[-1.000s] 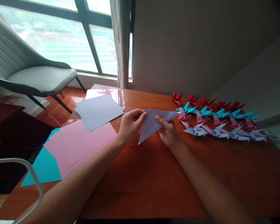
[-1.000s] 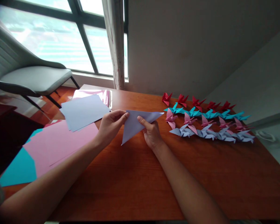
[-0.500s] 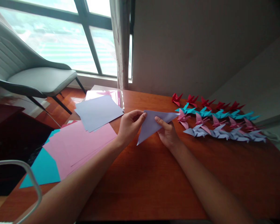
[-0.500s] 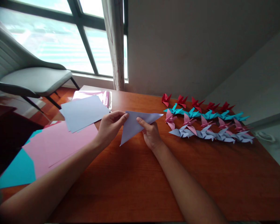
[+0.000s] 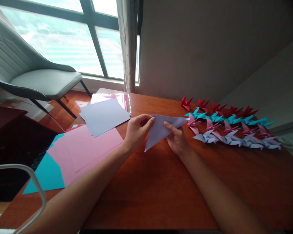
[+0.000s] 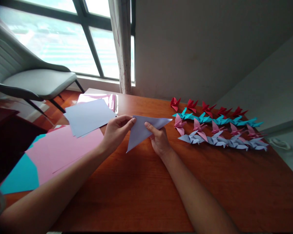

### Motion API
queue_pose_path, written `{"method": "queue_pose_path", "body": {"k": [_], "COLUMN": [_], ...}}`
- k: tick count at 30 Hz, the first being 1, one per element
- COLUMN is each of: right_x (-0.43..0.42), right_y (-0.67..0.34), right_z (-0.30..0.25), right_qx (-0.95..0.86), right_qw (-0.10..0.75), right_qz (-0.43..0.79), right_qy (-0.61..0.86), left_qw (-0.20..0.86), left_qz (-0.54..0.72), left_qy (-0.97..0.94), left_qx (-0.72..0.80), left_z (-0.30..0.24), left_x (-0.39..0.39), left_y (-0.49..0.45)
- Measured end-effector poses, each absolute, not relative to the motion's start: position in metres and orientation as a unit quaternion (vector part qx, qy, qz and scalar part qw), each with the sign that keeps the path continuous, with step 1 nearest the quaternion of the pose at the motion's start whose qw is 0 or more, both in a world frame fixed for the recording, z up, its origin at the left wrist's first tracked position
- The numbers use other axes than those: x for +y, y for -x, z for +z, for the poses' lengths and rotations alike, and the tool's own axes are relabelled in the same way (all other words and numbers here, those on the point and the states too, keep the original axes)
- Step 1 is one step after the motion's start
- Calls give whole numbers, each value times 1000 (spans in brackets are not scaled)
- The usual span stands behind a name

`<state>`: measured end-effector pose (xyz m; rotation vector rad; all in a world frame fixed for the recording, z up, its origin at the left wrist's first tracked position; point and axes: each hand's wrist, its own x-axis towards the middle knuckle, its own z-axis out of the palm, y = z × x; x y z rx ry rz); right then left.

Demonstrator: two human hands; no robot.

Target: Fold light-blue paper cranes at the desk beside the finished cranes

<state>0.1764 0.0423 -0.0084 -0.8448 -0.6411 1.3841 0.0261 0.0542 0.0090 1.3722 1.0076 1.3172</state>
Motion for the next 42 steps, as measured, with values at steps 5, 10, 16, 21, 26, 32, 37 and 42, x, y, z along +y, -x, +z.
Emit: {"method": "queue_pose_path", "body": {"k": [5,10,16,21,26,32,37,42], "right_x": [43,43,43,43,42,42,41,41], "right_y": [-177,-178,-177,-177,-177,-176,-176,-181], "right_z": [-10,-12,-11,-11,-11,-10,-13,-11], "right_qx": [-288,-299,-297,-297,-297,-314,-357,-393], "right_qw": [638,638,639,639,636,632,613,598], "right_qz": [607,601,600,599,601,593,601,610], "right_qy": [376,378,379,381,381,387,367,341], "left_qw": [480,495,493,492,484,461,433,426], "left_qz": [536,535,532,536,532,533,530,519], "left_qy": [-562,-556,-558,-556,-562,-573,-581,-575], "left_qx": [409,400,402,402,408,418,440,468], "left_z": [9,8,8,8,9,9,9,10], "left_x": [54,55,54,54,54,55,62,67], "left_y": [-26,-26,-26,-26,-26,-24,-15,-8]}}
